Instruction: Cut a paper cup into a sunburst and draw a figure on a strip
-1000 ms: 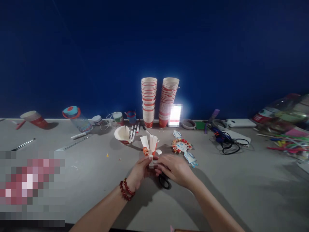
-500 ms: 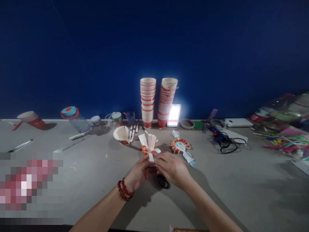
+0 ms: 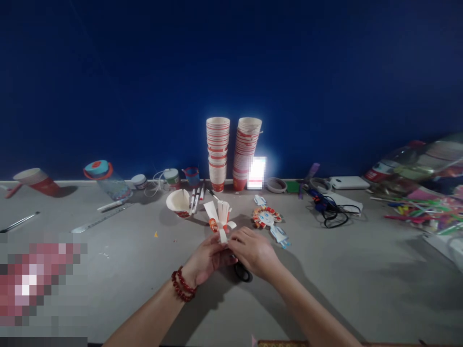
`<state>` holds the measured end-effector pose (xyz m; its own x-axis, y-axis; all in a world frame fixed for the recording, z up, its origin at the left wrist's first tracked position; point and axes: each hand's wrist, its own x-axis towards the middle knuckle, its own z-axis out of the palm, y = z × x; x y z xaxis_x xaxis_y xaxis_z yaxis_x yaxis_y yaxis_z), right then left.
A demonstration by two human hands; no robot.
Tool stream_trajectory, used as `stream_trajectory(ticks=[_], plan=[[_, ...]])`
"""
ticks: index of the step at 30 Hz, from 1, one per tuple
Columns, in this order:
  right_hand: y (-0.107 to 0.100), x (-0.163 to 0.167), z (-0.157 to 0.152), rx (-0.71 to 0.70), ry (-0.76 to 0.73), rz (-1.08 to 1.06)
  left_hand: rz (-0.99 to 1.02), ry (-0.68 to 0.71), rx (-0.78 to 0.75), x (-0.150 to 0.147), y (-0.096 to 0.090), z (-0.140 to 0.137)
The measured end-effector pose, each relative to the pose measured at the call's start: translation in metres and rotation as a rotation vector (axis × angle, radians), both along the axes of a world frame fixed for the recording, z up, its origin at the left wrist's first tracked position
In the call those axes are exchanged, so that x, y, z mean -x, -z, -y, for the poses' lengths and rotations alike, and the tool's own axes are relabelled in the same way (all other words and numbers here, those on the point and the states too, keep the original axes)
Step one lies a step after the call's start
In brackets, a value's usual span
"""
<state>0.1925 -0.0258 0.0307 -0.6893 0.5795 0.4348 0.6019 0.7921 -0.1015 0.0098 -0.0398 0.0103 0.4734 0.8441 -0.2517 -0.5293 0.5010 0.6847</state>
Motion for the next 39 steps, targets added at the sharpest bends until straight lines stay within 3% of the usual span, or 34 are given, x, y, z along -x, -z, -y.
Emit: stream_trajectory(ticks=[11, 21, 27, 32, 39], plan=[[0.004, 0.005, 0.001, -0.089, -0.054, 0.000, 0.084, -0.041, 0.056, 0.002, 0.006, -0.002], [0.004, 0.001, -0.001, -0.072, -0.073, 0.036, 0.052, -0.036, 0.046, -0.001, 0.003, 0.000], [0.009, 0.006, 0.001, -0.184, -0.028, 0.016, -0.006, -0.066, 0.062, -0.003, -0.006, 0.002], [0.014, 0.006, -0.001, -0.221, -0.021, -0.020, -0.082, -0.064, 0.032, -0.003, -0.001, 0.003], [0.015, 0.003, 0.000, -0.146, 0.020, -0.045, -0.278, -0.111, -0.004, 0.004, 0.006, -0.004]])
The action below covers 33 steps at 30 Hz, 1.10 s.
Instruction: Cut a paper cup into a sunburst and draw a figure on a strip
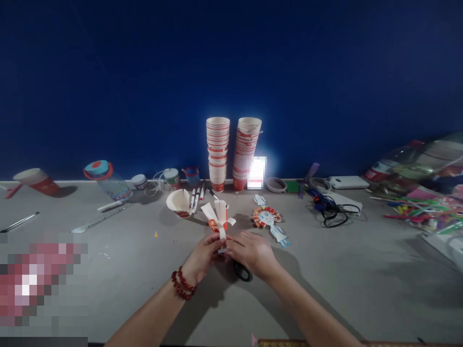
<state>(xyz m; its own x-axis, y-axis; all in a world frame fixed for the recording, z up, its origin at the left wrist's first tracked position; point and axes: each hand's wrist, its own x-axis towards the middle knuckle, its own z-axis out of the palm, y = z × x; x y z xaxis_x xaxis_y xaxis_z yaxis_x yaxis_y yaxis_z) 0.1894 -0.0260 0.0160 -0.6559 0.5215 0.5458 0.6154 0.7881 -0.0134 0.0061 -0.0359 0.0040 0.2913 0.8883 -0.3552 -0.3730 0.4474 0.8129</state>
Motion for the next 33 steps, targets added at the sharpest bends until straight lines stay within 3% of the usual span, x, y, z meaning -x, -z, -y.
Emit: stream_trajectory(ticks=[7, 12, 20, 33], plan=[[-0.005, 0.001, 0.002, 0.115, 0.105, 0.030, 0.002, 0.005, -0.018, -0.001, 0.004, -0.004], [-0.011, -0.001, 0.001, 0.129, -0.015, 0.089, -0.023, 0.040, -0.034, 0.001, 0.003, -0.005], [-0.007, -0.005, -0.002, 0.205, -0.006, 0.067, -0.090, 0.110, -0.082, 0.002, -0.007, -0.003], [-0.009, -0.007, -0.002, 0.234, -0.071, 0.028, -0.047, 0.103, -0.109, 0.001, -0.002, -0.004]])
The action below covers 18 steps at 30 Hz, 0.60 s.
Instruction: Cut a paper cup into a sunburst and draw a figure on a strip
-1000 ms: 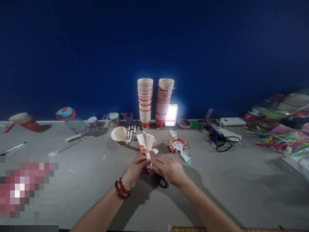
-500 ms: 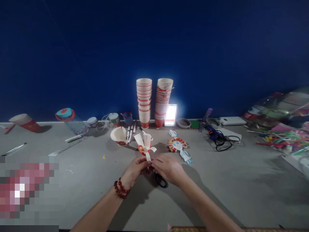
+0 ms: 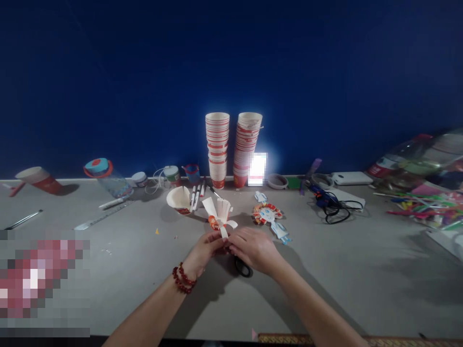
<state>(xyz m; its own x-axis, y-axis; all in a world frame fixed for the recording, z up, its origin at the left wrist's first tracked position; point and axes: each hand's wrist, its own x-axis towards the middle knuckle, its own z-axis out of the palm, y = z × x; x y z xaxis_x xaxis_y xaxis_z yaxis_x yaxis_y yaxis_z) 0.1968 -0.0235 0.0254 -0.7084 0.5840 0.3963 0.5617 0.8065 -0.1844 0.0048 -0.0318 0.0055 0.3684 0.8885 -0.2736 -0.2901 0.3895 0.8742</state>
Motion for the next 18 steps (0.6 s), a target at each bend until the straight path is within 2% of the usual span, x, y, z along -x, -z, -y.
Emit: stream_trajectory(ticks=[8, 14, 18], plan=[[0.0032, 0.0033, 0.0004, -0.090, -0.042, -0.001, -0.045, -0.003, 0.016, 0.0002, -0.0029, 0.0003], [0.0078, -0.0001, -0.0014, -0.004, -0.020, -0.057, -0.067, -0.010, -0.014, -0.0014, -0.0003, 0.0013], [0.0077, -0.0005, -0.0012, 0.055, 0.023, -0.013, -0.101, 0.004, -0.078, -0.0034, 0.0030, 0.0036]])
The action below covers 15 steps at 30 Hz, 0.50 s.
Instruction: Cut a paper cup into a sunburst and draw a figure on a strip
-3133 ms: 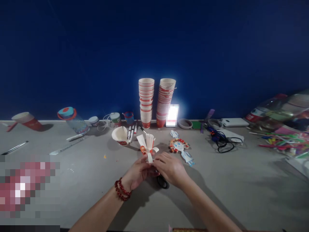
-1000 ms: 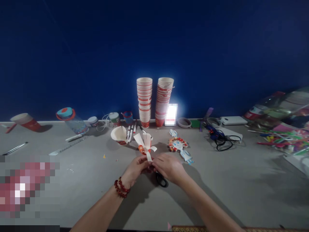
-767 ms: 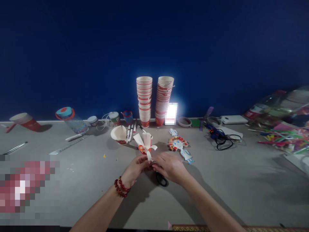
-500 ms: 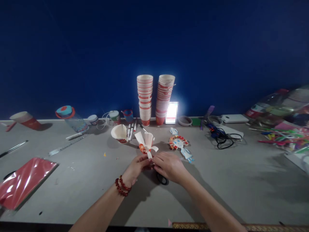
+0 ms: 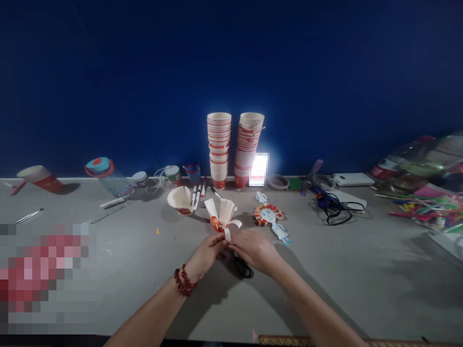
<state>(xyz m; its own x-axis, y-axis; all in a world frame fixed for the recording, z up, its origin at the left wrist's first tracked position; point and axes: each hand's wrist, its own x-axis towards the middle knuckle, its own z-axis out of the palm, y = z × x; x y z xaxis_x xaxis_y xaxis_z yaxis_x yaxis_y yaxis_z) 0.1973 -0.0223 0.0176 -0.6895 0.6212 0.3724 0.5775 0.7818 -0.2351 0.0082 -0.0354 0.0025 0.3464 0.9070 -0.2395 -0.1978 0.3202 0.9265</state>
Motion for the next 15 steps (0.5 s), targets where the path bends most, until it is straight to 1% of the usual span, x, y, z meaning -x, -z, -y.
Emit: stream_trajectory(ticks=[5, 8, 11, 15], plan=[[-0.005, 0.001, 0.001, 0.095, 0.045, 0.047, -0.052, 0.015, -0.069, -0.002, 0.007, 0.003], [-0.007, -0.001, 0.001, 0.175, 0.073, 0.028, -0.064, 0.014, -0.093, -0.003, 0.009, 0.004], [-0.009, -0.003, 0.000, 0.276, 0.094, -0.032, -0.067, 0.016, -0.108, -0.003, 0.009, 0.005], [-0.011, -0.005, -0.001, 0.362, 0.143, -0.058, -0.076, 0.074, -0.129, -0.002, 0.005, 0.006]])
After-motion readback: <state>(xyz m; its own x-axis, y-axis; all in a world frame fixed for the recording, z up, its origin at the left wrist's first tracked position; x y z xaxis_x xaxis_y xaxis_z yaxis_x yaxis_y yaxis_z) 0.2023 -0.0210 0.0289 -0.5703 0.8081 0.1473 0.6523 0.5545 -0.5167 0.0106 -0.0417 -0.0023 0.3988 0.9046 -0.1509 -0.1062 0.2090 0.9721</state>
